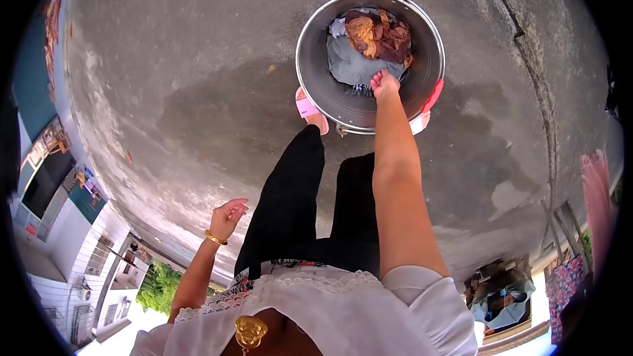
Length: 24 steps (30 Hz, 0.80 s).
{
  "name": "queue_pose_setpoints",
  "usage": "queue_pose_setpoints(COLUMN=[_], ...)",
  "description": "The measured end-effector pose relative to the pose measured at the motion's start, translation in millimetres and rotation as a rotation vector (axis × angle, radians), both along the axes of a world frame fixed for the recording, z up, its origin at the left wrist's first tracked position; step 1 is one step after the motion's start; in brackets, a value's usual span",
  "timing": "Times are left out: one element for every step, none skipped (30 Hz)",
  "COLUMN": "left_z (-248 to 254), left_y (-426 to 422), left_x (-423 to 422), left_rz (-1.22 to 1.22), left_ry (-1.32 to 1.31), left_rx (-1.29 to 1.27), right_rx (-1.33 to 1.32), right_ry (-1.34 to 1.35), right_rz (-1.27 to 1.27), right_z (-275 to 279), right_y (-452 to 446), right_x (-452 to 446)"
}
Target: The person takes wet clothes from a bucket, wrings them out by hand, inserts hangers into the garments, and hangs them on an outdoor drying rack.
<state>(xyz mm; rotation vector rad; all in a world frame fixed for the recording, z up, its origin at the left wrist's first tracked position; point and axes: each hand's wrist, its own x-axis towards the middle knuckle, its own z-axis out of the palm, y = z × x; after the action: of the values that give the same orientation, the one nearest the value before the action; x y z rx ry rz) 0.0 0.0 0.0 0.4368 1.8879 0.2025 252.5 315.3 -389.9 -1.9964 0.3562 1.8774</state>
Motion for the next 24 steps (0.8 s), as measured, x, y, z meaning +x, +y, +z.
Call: queue_pose_setpoints(left_z=[3.2,7.2,-9.5,-13.2,-15.0,-17.2,-16.9,-15.9,-15.1,-14.8,-17.3,-19.7,-20.5,-22.0,-22.8,-24.5,-24.9,-23.5,-14.1,-4.0,-3.9,-3.1,-0.1,5.2], left_y=[-1.0,-0.7,2.0,6.3,8.2,7.7,6.9,6.6,9.1,9.3,9.6,11.7,17.3,24.7,33.0,42.1,51.4,67.3,94.7,125.3,144.6,161.2,177.7,192.4], left_x=[5.2,9.5,-6.2,-8.3,-9.0,-9.0,-10.1,-9.3,-10.0,-11.2,-11.8,-10.6,-7.2,-3.8,-0.8,3.3,7.2,11.0,12.9,15.3,21.6,30.3,40.5,50.7], left_rz=[0.033,0.065,0.074,0.105,0.138,0.219,0.219,0.234,0.247,0.245,0.207,0.170,0.171,0.177,0.184,0.185,0.138,0.091,-0.026,-0.146,-0.220,-0.292,-0.273,-0.254], left_ry=[-0.030,-0.056,-0.046,-0.057,-0.074,-0.097,-0.089,-0.098,-0.107,-0.118,-0.110,-0.103,-0.118,-0.125,-0.129,-0.142,-0.135,-0.125,-0.124,-0.123,-0.029,0.065,0.069,0.073], left_rx=[0.027,0.058,0.071,0.089,0.099,0.121,0.117,0.103,0.097,0.098,0.105,0.116,0.127,0.160,0.193,0.199,0.227,0.255,0.251,0.247,0.424,0.600,0.647,0.688], right_rx=[-0.051,-0.098,-0.084,-0.132,-0.187,-0.112,-0.117,-0.031,0.062,0.240,0.303,0.424,0.544,0.706,0.866,1.005,1.138,1.043,0.951,1.058,1.033,1.016,1.136,1.188], right_ry=[-0.167,-0.331,-0.322,-0.305,-0.295,-0.266,-0.259,-0.367,-0.472,-0.831,-0.813,-0.791,-0.767,-0.676,-0.579,-0.507,-0.429,-0.282,-0.144,-0.111,-0.021,0.062,0.070,0.152], right_rz=[0.008,0.014,0.022,0.069,0.118,0.050,0.050,0.282,0.512,1.294,1.459,1.488,1.517,1.521,1.520,1.451,1.376,1.259,1.136,1.185,1.149,1.149,1.214,1.227], right_z=[11.7,23.9,15.1,17.2,19.9,19.4,19.3,23.2,42.4,72.0,102.2,106.1,119.9,135.4,162.8,183.0,203.7,229.6,258.8,291.2,322.8,357.3,381.1,404.3], right_y=[1.4,3.6,9.8,14.2,15.7,10.2,6.8,2.1,2.8,1.0,2.2,-5.7,-11.3,-15.3,-16.8,-20.9,-26.3,-28.9,-27.5,-21.7,-20.7,-16.9,-17.0,-17.9], right_x=[6.4,9.9,-12.9,-23.7,-31.8,-37.1,-40.4,-35.9,-37.8,-42.4,-47.1,-38.6,-33.9,-28.5,-30.2,-31.5,-33.4,-36.4,-39.7,-42.7,-47.2,-52.8,-54.8,-57.2])
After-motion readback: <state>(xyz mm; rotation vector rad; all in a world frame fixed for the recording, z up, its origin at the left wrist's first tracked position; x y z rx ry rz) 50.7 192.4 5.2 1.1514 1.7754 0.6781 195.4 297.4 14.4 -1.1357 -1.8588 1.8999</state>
